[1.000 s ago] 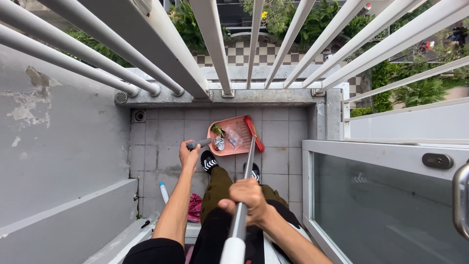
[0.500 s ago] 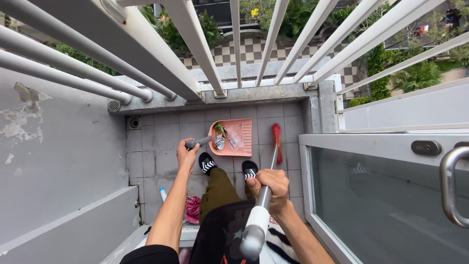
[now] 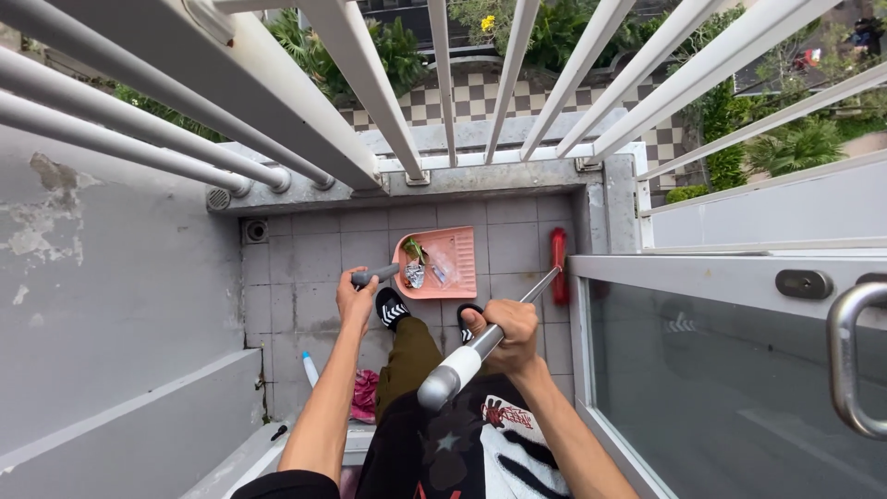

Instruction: Sweeping dust and small debris into a dustpan on a balcony.

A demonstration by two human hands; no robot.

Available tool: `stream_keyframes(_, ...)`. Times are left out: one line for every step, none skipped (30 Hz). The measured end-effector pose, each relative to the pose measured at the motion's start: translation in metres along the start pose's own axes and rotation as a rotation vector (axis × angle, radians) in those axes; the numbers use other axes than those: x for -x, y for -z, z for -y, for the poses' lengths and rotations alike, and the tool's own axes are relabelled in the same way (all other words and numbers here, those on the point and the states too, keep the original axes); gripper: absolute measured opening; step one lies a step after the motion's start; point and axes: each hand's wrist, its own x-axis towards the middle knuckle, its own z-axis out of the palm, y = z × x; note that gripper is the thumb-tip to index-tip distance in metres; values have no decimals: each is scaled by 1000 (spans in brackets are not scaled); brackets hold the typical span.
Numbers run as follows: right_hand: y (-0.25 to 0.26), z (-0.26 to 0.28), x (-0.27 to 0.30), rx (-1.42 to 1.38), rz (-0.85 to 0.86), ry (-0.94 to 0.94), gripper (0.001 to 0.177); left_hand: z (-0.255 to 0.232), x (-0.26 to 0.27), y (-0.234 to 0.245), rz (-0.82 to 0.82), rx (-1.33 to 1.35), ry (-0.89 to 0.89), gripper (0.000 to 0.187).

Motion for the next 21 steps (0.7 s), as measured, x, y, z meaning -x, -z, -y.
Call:
stream_keyframes(0,2,0,-3,5,1,56,3,3,0,-5,2,2,34)
stream_keyframes(1,3,-3,-56,13,-17,56,4,2,-2,-22,5,20,35)
stream_keyframes(1,3,-6,-110,21,-36,56,5,1,-4,-39,8,38,36)
stream_keyframes(0,1,-2,-108,23,-30,56,8,0,-7,-40,14,36,36)
stream_keyframes(-1,-1,1,-133,39,-31,56,11,-1,-9,-90,1,4,34)
stream_keyframes(-1,-2,5,-160,61,-34,56,17,2,-12,-144,-10,-21,33)
stream_keyframes(0,-2,8,-160,71,-30,56,16,0,-14,-148,-2,-16,33)
stream_keyframes(1,-1,12,-180,96,-49,56,19,2,-15,-186,-31,9,34)
stream_keyframes(1,0,16,-199,122,-68,55,21,4,-15,-223,-61,35,35)
stream_keyframes(1,5,16,-209,141,-64,55,23,5,-16,-240,-53,47,35)
stream_keyframes(1,10,16,-230,156,-60,55,25,6,-17,-235,-32,47,36)
stream_keyframes(0,15,15,-251,166,-56,54,26,4,-16,-227,-13,41,37)
stream_keyframes(-2,18,16,-260,179,-51,54,28,3,-16,-241,-7,47,37)
stream_keyframes(-4,22,18,-290,213,-42,54,31,3,-16,-251,-26,55,36)
stream_keyframes(-5,25,19,-319,248,-32,54,33,2,-16,-261,-45,64,35)
stream_keyframes(-9,29,20,-327,259,-31,54,35,4,-15,-273,-42,71,35)
stream_keyframes(-12,33,21,-388,299,-21,55,37,5,-14,-277,-12,76,36)
stream_keyframes(-15,37,22,-448,339,-14,56,39,7,-14,-280,18,82,36)
stream_keyframes(-19,39,27,-454,349,-15,56,40,10,-11,-289,20,90,36)
stream_keyframes(-22,40,30,-472,357,-20,58,39,11,-11,-303,18,99,36)
stream_keyframes(-25,41,34,-489,365,-25,60,38,12,-10,-316,15,107,36)
